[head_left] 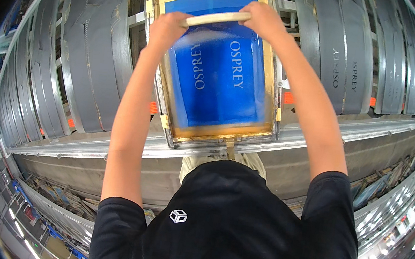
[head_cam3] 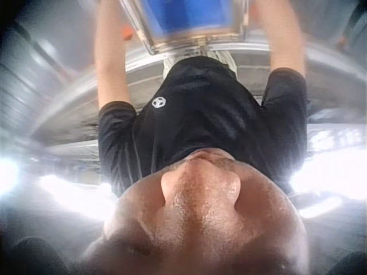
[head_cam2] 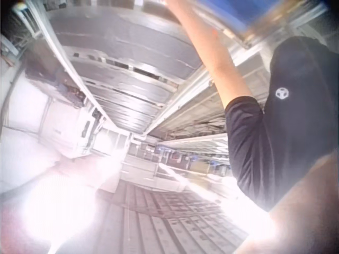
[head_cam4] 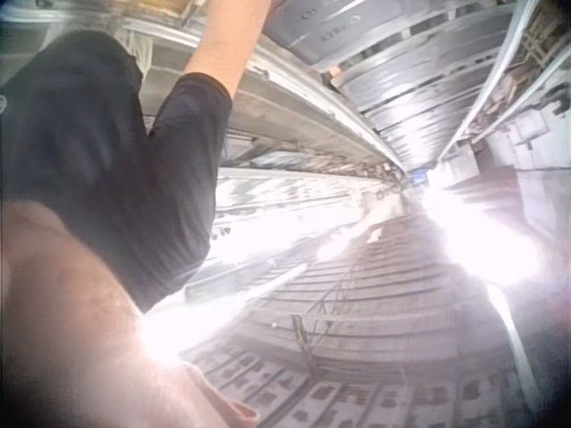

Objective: The person uses a squeegee to spread blue ink across a screen printing frame labeled 'OSPREY'. They repeatedly pull the squeegee across the mesh to ensure even coverage and then lift the frame to move it along a metal rack.

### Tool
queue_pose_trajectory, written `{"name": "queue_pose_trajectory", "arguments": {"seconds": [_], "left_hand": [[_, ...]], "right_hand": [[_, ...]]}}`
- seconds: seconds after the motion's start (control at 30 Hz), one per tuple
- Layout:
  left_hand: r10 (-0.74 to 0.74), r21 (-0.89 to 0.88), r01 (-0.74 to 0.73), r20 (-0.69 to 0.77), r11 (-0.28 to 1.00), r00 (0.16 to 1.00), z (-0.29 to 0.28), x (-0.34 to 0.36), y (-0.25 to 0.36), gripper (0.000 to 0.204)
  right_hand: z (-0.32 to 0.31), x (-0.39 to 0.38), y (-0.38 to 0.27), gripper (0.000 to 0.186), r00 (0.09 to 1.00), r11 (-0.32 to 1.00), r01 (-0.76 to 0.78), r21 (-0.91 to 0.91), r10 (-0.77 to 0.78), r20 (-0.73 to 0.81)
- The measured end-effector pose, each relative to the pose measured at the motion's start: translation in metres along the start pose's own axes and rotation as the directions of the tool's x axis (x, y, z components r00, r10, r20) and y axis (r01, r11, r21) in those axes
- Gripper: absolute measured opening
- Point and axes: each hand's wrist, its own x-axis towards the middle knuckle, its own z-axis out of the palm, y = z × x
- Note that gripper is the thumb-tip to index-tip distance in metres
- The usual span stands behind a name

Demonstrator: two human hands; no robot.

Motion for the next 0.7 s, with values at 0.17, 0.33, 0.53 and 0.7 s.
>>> {"name": "queue_pose_trajectory", "arguments": {"seconds": [0.17,0.33,0.53,0.7], "left_hand": [[0.097,0.017,-0.096,-0.098,0.995,0.99,0.046,-0.082,0.004,0.038],[0.114,0.012,-0.113,-0.169,0.993,0.979,0.07,-0.212,0.033,0.033],[0.144,0.024,-0.142,-0.203,0.99,0.969,0.072,-0.257,0.044,0.037],[0.179,0.017,-0.182,-0.293,0.983,0.939,0.054,-0.15,0.017,0.044]], "right_hand": [[0.051,-0.091,-0.007,0.038,0.977,0.999,0.044,0.024,-0.038,-0.208],[0.069,-0.217,-0.036,0.048,0.99,0.984,0.039,0.172,-0.015,-0.14],[0.063,-0.256,-0.049,0.053,0.994,0.984,0.064,0.169,-0.048,-0.098],[0.048,-0.144,-0.014,0.046,0.962,0.979,0.176,0.107,-0.148,-0.229]]}}
